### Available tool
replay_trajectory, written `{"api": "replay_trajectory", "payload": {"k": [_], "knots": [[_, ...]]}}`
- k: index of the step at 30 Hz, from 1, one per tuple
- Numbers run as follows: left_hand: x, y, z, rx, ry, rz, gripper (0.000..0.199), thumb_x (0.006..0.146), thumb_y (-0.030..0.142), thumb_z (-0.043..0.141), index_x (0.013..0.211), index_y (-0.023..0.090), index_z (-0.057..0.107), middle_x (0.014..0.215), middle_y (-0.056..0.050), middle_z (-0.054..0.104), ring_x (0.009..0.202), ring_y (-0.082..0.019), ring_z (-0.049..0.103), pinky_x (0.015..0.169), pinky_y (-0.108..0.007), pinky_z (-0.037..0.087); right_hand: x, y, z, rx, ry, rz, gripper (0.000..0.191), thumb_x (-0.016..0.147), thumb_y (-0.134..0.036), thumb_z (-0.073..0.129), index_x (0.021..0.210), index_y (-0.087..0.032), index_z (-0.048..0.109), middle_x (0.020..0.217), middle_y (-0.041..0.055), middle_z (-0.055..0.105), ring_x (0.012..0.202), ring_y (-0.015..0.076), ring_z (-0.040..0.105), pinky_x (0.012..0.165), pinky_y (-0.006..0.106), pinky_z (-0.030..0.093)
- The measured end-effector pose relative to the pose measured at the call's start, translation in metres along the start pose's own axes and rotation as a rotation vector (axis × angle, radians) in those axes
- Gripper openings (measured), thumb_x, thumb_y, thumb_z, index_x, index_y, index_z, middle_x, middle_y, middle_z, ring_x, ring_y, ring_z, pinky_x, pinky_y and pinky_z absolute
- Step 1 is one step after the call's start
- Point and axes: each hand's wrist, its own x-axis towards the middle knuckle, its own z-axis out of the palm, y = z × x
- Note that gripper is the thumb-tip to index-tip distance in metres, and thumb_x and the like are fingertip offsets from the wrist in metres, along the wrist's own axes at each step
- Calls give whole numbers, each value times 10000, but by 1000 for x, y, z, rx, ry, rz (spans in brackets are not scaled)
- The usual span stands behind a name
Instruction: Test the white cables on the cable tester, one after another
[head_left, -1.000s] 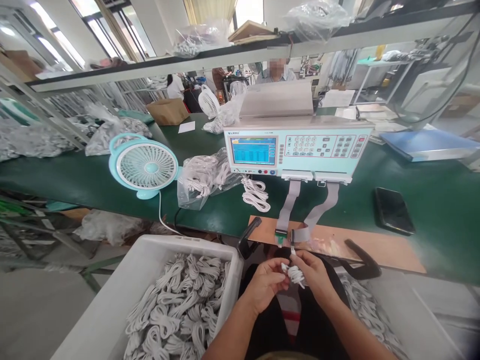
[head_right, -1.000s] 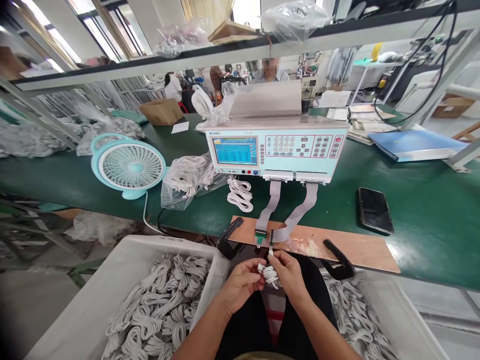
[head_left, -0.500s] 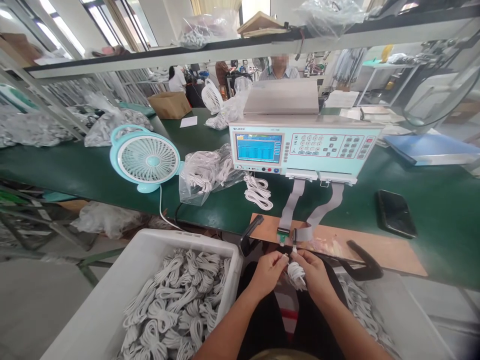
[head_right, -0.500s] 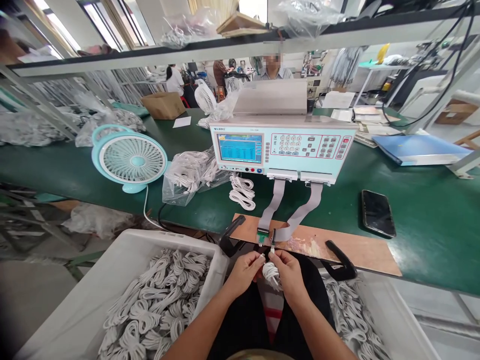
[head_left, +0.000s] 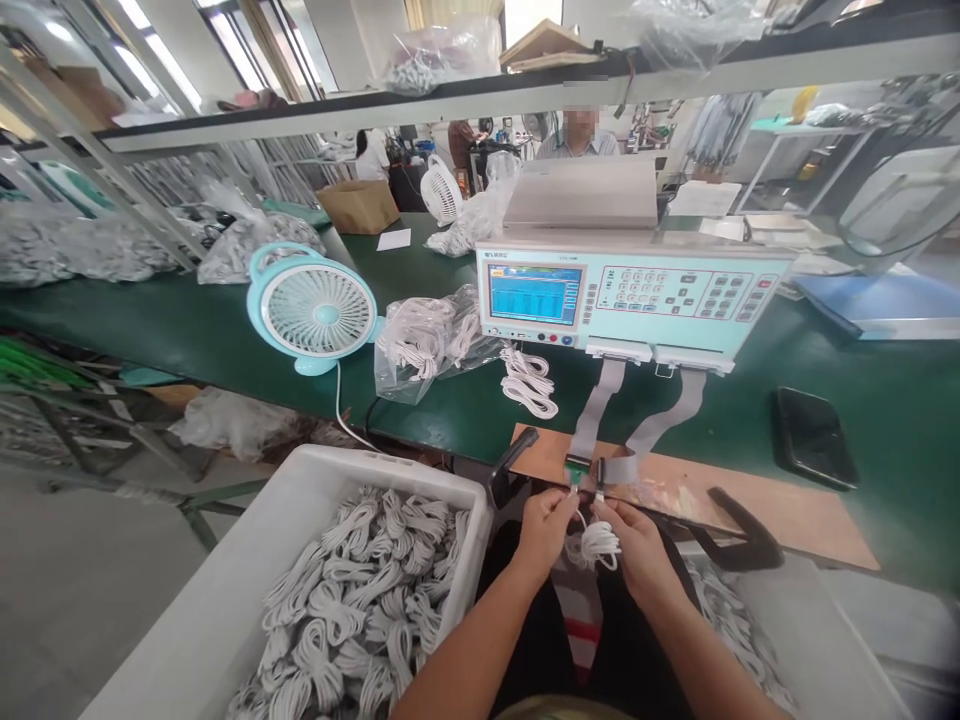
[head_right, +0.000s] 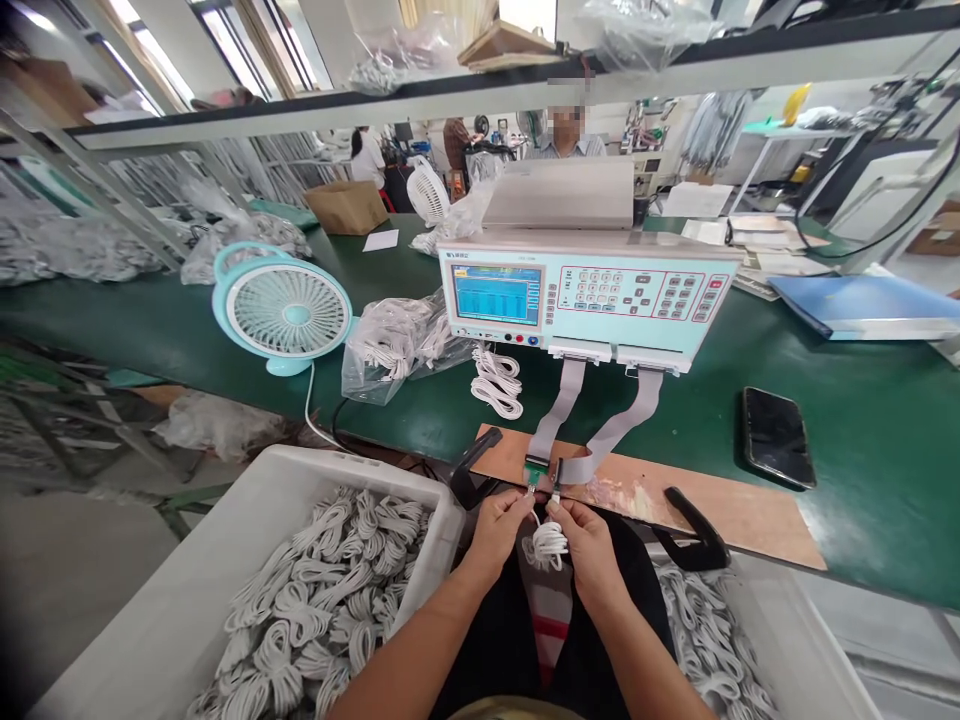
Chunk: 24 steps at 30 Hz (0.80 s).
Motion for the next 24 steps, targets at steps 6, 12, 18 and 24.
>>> {"api": "replay_trajectory", "payload": {"k": [6, 12, 18, 24], "knots": [[-5, 2, 16, -78, 108, -81, 299, 770, 344, 549, 538, 163, 605, 564, -16, 586, 586, -148, 524, 618, -262, 402, -1, 1, 0, 19, 3, 29, 278, 545, -354, 851, 682, -170, 695, 581, -12, 606, 526, 126, 524, 521, 225, 445], [-23, 32, -50, 227, 176, 218, 258, 860, 331, 496, 738, 185, 671, 827, -55, 667, 812, -187, 592, 779, -287, 441, 5, 5, -4, -75, 102, 58, 313, 493, -359, 858, 720, -198, 714, 689, 18, 661, 631, 169, 592, 557, 231, 505], [-36, -1, -184, 874, 444, 109, 319, 909, 201, 324, 966, 75, 611, 975, -141, 597, 1011, -262, 533, 933, -392, 371, -5, -5, 2, -212, 167, 43, 286, 501, -402, 829, 717, -250, 719, 809, 61, 684, 748, 244, 629, 600, 305, 539], [-29, -75, -219, 1001, 213, -11, 348, 667, 6, 557, 1002, 85, 609, 1181, -197, 552, 1198, -379, 410, 1059, -577, 140, -3, -3, 2, -203, 199, 112, 320, 474, -449, 836, 699, -254, 720, 866, 124, 683, 888, 332, 632, 527, 337, 519]]}}
